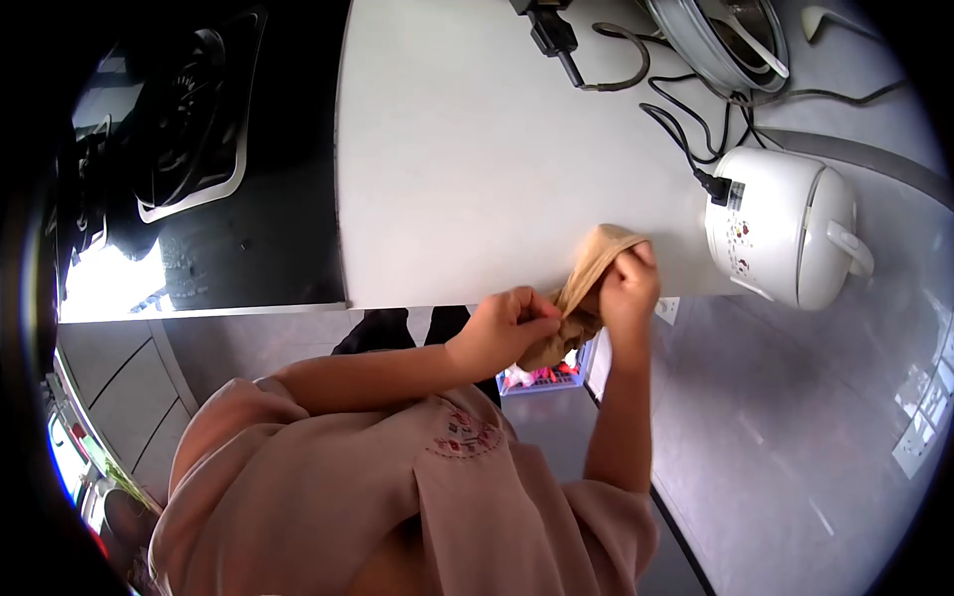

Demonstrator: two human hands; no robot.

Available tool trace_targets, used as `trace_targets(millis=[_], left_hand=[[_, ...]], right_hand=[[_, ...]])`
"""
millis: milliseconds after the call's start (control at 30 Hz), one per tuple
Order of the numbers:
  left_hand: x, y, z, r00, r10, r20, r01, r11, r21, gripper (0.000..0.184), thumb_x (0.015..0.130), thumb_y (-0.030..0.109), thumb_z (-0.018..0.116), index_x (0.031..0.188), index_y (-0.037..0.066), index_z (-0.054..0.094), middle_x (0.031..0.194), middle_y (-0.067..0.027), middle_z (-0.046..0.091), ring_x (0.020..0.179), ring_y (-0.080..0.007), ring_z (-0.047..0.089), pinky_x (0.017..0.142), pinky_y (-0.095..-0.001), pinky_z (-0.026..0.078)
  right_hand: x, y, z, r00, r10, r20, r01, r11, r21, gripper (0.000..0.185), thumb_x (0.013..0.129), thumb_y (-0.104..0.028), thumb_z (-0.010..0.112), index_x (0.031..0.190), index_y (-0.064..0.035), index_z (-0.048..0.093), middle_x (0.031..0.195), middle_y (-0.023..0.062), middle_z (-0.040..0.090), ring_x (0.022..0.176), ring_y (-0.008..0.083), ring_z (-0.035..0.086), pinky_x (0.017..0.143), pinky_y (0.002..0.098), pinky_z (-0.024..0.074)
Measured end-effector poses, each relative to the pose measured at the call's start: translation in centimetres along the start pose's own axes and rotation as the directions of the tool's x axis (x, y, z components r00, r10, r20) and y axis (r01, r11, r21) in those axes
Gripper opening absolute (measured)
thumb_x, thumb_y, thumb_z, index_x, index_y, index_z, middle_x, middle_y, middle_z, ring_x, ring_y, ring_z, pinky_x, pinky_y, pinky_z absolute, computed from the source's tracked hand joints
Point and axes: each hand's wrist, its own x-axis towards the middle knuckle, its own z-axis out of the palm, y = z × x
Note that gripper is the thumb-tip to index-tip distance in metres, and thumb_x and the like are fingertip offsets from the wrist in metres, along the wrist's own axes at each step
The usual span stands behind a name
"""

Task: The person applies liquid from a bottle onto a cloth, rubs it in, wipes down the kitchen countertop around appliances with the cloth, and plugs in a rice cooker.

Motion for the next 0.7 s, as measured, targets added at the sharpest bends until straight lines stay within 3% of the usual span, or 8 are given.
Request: trace_targets(millis=[67, 100, 133, 233, 367, 467, 633, 700], left_hand=[[-2.8, 2.6, -0.9, 0.990, -0.045, 0.131, 0.005, 0.957, 0.290, 0.013, 0.089, 0.010, 0.065, 0.097, -0.001, 0.062, 0.088, -0.0091, 0.068, 0.079, -0.0112, 0.064, 0.069, -0.0266, 0.052], [-3.8, 0.5, -1.6, 0.945, 0.279, 0.170, -0.323, 0.880, 0.350, 0.012, 0.088, 0.010, 0.066, 0.096, 0.000, 0.063, 0.087, -0.0108, 0.068, 0.078, -0.0129, 0.065, 0.068, -0.0271, 0.052], [-4.6, 0.4, -2.6, 0.948, 0.268, 0.170, -0.313, 0.882, 0.353, 0.012, 0.088, 0.010, 0.066, 0.096, 0.000, 0.063, 0.087, -0.0108, 0.068, 0.078, -0.0129, 0.065, 0.068, -0.0271, 0.052], [-5.4, 1.3, -4.4, 0.991, 0.047, 0.128, -0.091, 0.930, 0.356, 0.014, 0.087, 0.010, 0.068, 0.096, -0.001, 0.064, 0.087, -0.0120, 0.069, 0.077, -0.0143, 0.066, 0.067, -0.0263, 0.052], [-2.7, 0.8, -2.9, 0.965, 0.241, 0.107, -0.261, 0.925, 0.274, 0.012, 0.087, 0.009, 0.067, 0.094, -0.001, 0.064, 0.082, -0.0110, 0.069, 0.074, -0.0140, 0.066, 0.066, -0.0276, 0.052], [-4.5, -0.2, -3.8, 0.878, 0.404, 0.256, -0.478, 0.774, 0.416, 0.011, 0.086, 0.010, 0.068, 0.088, 0.000, 0.063, 0.079, -0.0112, 0.069, 0.069, -0.0177, 0.067, 0.063, -0.0296, 0.053], [-4.0, -0.6, -4.5, 0.921, 0.357, 0.158, -0.391, 0.853, 0.345, 0.010, 0.085, 0.010, 0.068, 0.088, 0.001, 0.063, 0.077, -0.0114, 0.068, 0.069, -0.0199, 0.068, 0.062, -0.0313, 0.053], [-4.2, 0.6, -4.3, 0.923, 0.325, 0.206, -0.381, 0.841, 0.384, 0.009, 0.084, 0.009, 0.068, 0.087, 0.002, 0.063, 0.078, -0.0104, 0.068, 0.070, -0.0199, 0.067, 0.063, -0.0322, 0.053]], right_hand=[[-1.0, -3.4, 2.4, 0.814, 0.365, 0.452, -0.578, 0.434, 0.691, 0.020, 0.082, 0.004, 0.047, 0.079, -0.0024, 0.066, 0.082, 0.0063, 0.063, 0.070, 0.0170, 0.060, 0.062, 0.0303, 0.0476], [-2.0, -5.1, 3.6, 0.891, 0.026, 0.453, -0.202, 0.917, 0.343, 0.011, 0.077, -0.001, 0.054, 0.076, -0.0048, 0.065, 0.080, 0.0062, 0.062, 0.070, 0.0206, 0.059, 0.061, 0.0315, 0.0472], [-2.9, -6.7, 4.8, 0.861, -0.315, 0.399, 0.371, 0.926, -0.068, 0.003, 0.071, -0.007, 0.061, 0.072, -0.0071, 0.064, 0.078, 0.0060, 0.060, 0.069, 0.0242, 0.059, 0.060, 0.0328, 0.0467], [-1.9, -5.0, 5.5, 0.954, -0.220, 0.206, 0.225, 0.974, -0.004, 0.011, 0.065, -0.002, 0.068, 0.075, -0.0059, 0.068, 0.081, 0.0062, 0.062, 0.073, 0.0251, 0.061, 0.061, 0.0345, 0.0484], [-0.6, -5.4, 4.8, 0.991, -0.002, -0.131, -0.002, 1.000, -0.028, 0.009, 0.070, 0.006, 0.063, 0.075, -0.0005, 0.066, 0.077, 0.0098, 0.061, 0.067, 0.0239, 0.061, 0.062, 0.0329, 0.0488], [-3.9, -6.2, 6.4, 0.927, -0.368, 0.069, 0.375, 0.913, -0.162, 0.004, 0.065, 0.001, 0.062, 0.069, -0.0004, 0.061, 0.074, 0.0100, 0.059, 0.066, 0.0233, 0.059, 0.059, 0.0297, 0.0461], [-1.5, -6.1, 3.8, 0.972, 0.233, -0.016, -0.230, 0.968, 0.100, 0.009, 0.067, 0.006, 0.061, 0.073, 0.0011, 0.064, 0.075, 0.0125, 0.064, 0.066, 0.0251, 0.063, 0.064, 0.0324, 0.0514], [-3.5, -3.3, 4.8, 0.992, -0.080, 0.101, 0.077, 0.996, 0.039, 0.005, 0.073, 0.005, 0.060, 0.072, 0.0018, 0.063, 0.075, 0.0097, 0.064, 0.066, 0.0192, 0.062, 0.063, 0.0302, 0.0507]])
